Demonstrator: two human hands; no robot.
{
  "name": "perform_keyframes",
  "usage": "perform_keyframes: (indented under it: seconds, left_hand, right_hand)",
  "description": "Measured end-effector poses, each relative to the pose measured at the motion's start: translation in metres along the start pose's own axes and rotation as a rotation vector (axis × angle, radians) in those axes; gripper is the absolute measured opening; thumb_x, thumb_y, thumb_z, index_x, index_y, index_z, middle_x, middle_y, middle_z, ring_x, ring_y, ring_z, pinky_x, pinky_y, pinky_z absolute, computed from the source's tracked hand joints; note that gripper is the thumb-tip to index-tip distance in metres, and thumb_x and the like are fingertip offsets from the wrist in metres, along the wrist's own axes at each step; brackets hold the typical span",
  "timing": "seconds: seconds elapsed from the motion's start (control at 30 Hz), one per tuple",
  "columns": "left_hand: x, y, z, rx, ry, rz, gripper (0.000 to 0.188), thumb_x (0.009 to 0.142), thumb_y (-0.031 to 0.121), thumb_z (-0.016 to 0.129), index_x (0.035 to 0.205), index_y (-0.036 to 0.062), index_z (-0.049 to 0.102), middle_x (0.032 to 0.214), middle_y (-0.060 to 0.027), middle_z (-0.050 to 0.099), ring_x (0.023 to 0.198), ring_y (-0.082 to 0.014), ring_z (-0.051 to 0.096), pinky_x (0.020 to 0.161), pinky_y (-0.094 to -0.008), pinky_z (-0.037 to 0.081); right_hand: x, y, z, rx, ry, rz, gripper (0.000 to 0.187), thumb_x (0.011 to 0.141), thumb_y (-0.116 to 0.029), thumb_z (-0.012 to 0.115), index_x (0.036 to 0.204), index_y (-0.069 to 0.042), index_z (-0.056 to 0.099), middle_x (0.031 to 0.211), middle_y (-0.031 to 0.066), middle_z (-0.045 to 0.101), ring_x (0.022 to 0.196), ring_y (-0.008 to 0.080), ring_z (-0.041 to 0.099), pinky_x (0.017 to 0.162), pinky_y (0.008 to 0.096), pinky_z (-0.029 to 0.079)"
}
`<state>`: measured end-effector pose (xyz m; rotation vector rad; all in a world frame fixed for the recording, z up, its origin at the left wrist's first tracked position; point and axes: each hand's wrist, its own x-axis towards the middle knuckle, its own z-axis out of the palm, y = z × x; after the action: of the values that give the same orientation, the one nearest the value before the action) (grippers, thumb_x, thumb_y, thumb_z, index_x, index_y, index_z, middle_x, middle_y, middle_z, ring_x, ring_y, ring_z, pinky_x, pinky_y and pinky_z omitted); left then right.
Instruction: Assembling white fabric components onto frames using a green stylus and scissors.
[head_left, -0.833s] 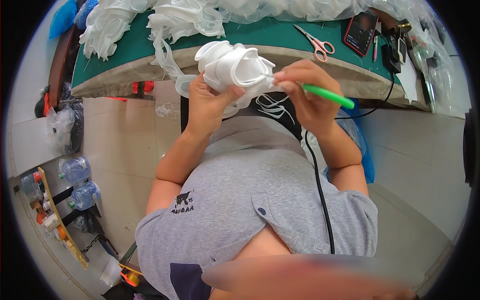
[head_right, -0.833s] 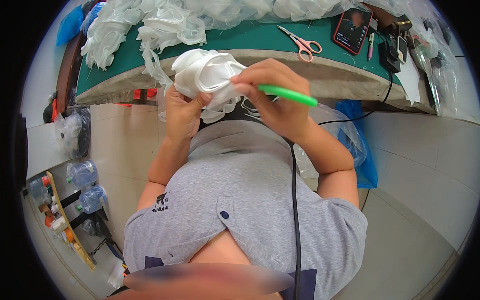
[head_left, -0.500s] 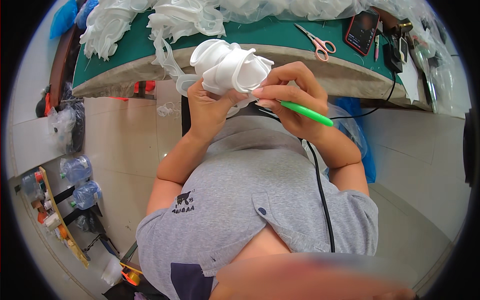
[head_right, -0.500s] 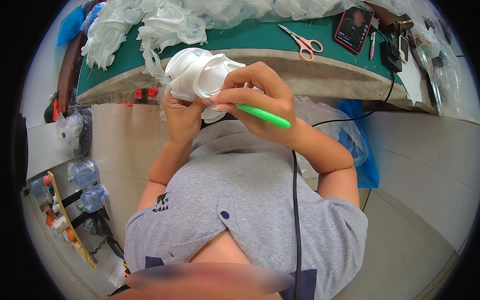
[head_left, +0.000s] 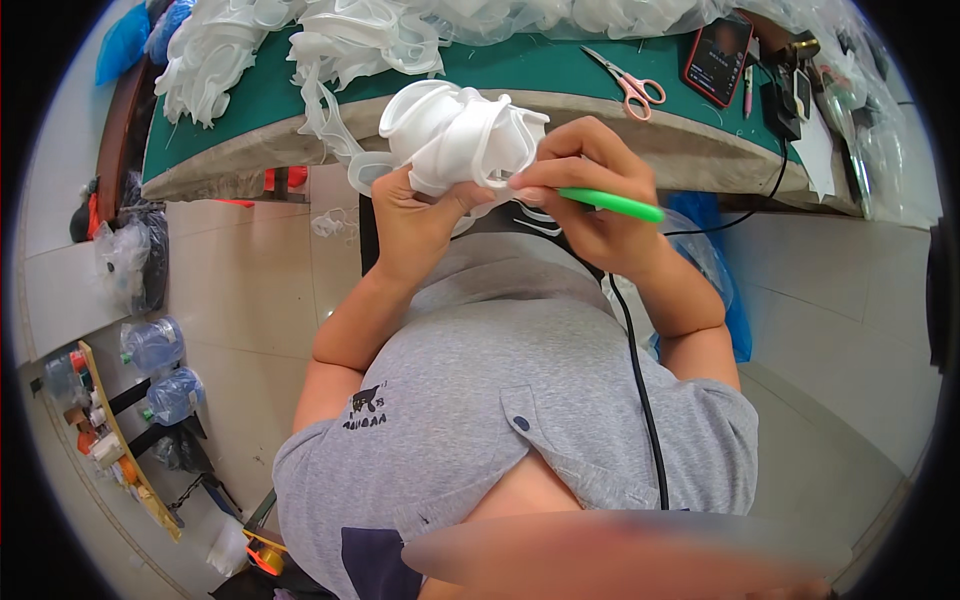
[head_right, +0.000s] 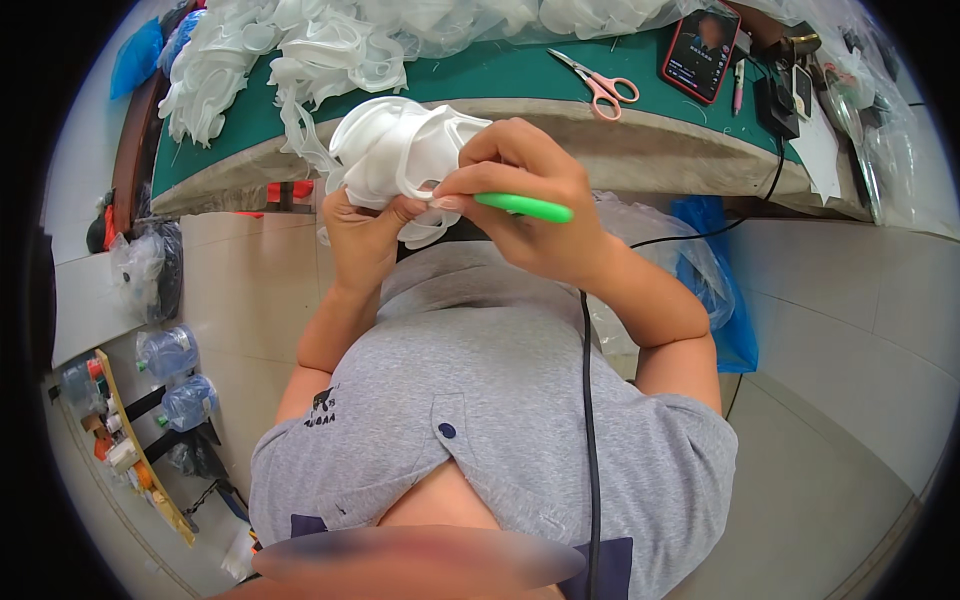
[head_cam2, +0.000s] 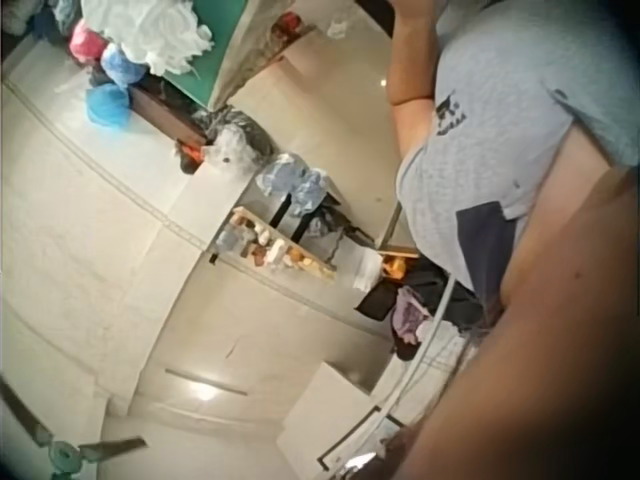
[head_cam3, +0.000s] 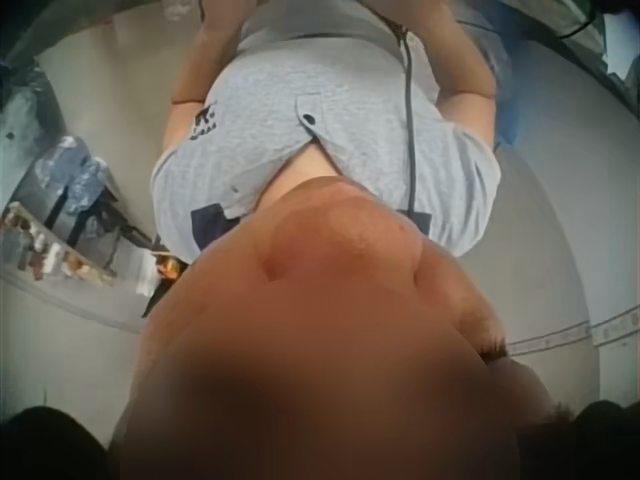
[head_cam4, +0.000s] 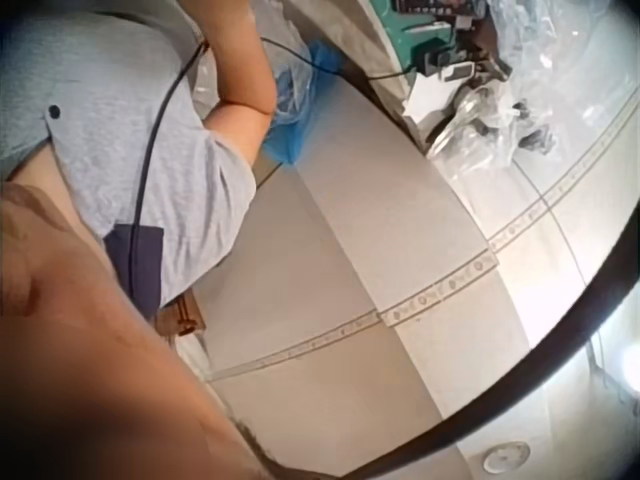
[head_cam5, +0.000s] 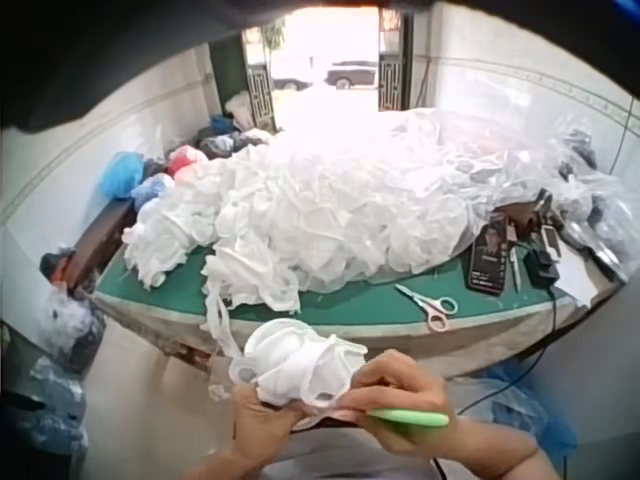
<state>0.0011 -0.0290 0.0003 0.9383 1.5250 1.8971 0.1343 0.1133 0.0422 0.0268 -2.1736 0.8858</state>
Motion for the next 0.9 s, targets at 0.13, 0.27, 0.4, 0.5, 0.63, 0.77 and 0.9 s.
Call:
perform_keyframes:
  seconds: [0.13, 0.27, 0.4, 0.5, 0.63, 0.77, 0.9]
  left_hand:
    - [0.003, -0.004, 0.0, -0.215, -0.02, -0.051, 0.029, 0.075, 0.003, 0.076, 0.102, -0.0009, 0.067, 0.093, -0.0046, 0.069, 0.083, -0.0093, 0.062, 0.072, -0.0244, 0.05]
    - [0.006, -0.004, -0.001, -0.345, -0.083, -0.143, 0.031, 0.075, 0.003, 0.076, 0.104, -0.0008, 0.066, 0.096, -0.0055, 0.069, 0.085, -0.0105, 0.063, 0.075, -0.0258, 0.051]
    - [0.009, -0.006, -0.005, -0.282, -0.11, -0.19, 0.03, 0.075, 0.003, 0.076, 0.104, -0.0004, 0.066, 0.096, -0.0059, 0.069, 0.085, -0.0112, 0.063, 0.076, -0.0269, 0.052]
    - [0.011, -0.005, -0.008, -0.298, -0.129, -0.203, 0.03, 0.076, 0.004, 0.076, 0.104, -0.0002, 0.066, 0.096, -0.006, 0.069, 0.085, -0.0114, 0.063, 0.076, -0.027, 0.052]
    - [0.01, -0.006, -0.008, -0.32, -0.138, -0.163, 0.033, 0.077, 0.007, 0.076, 0.108, -0.0004, 0.065, 0.1, -0.0067, 0.068, 0.089, -0.0119, 0.063, 0.078, -0.0276, 0.051]
    - [0.01, -0.008, -0.008, -0.307, -0.164, -0.179, 0.034, 0.081, 0.011, 0.073, 0.111, -0.0008, 0.062, 0.102, -0.007, 0.067, 0.091, -0.0121, 0.062, 0.08, -0.0288, 0.051]
    - [0.01, -0.012, -0.009, -0.372, -0.126, -0.295, 0.028, 0.087, 0.013, 0.067, 0.111, 0.0, 0.062, 0.103, -0.0064, 0.066, 0.092, -0.0118, 0.061, 0.08, -0.0298, 0.05]
  right_hand:
    - [0.004, 0.005, -0.015, 0.101, -0.024, -0.005, 0.02, 0.074, 0.003, 0.069, 0.092, -0.004, 0.069, 0.079, 0.0094, 0.061, 0.067, 0.0196, 0.056, 0.058, 0.0272, 0.044]
    - [0.015, 0.018, -0.012, -0.234, -0.034, -0.348, 0.026, 0.069, -0.002, 0.071, 0.095, -0.005, 0.068, 0.082, 0.007, 0.061, 0.07, 0.0213, 0.058, 0.059, 0.0301, 0.047]
    - [0.022, 0.02, -0.006, -0.232, -0.164, -0.366, 0.024, 0.068, -0.004, 0.073, 0.091, -0.006, 0.066, 0.084, 0.0069, 0.06, 0.072, 0.023, 0.058, 0.062, 0.0313, 0.048]
    - [0.025, 0.022, -0.006, -0.155, -0.207, -0.307, 0.021, 0.069, -0.005, 0.074, 0.088, -0.005, 0.065, 0.086, 0.0081, 0.059, 0.074, 0.0239, 0.059, 0.064, 0.0311, 0.049]
    - [0.022, 0.017, -0.011, -0.046, -0.105, -0.024, 0.023, 0.072, -0.012, 0.077, 0.085, -0.003, 0.06, 0.086, 0.0099, 0.059, 0.077, 0.0225, 0.059, 0.067, 0.0304, 0.048]
    - [0.007, 0.021, 0.001, 0.009, -0.124, 0.252, 0.032, 0.072, -0.016, 0.08, 0.084, -0.003, 0.052, 0.084, 0.0069, 0.057, 0.077, 0.0168, 0.053, 0.07, 0.0273, 0.045]
    - [0.001, 0.024, 0.007, 0.169, -0.141, 0.416, 0.033, 0.073, -0.016, 0.079, 0.081, -0.005, 0.049, 0.081, 0.0032, 0.055, 0.074, 0.0132, 0.045, 0.069, 0.0254, 0.042]
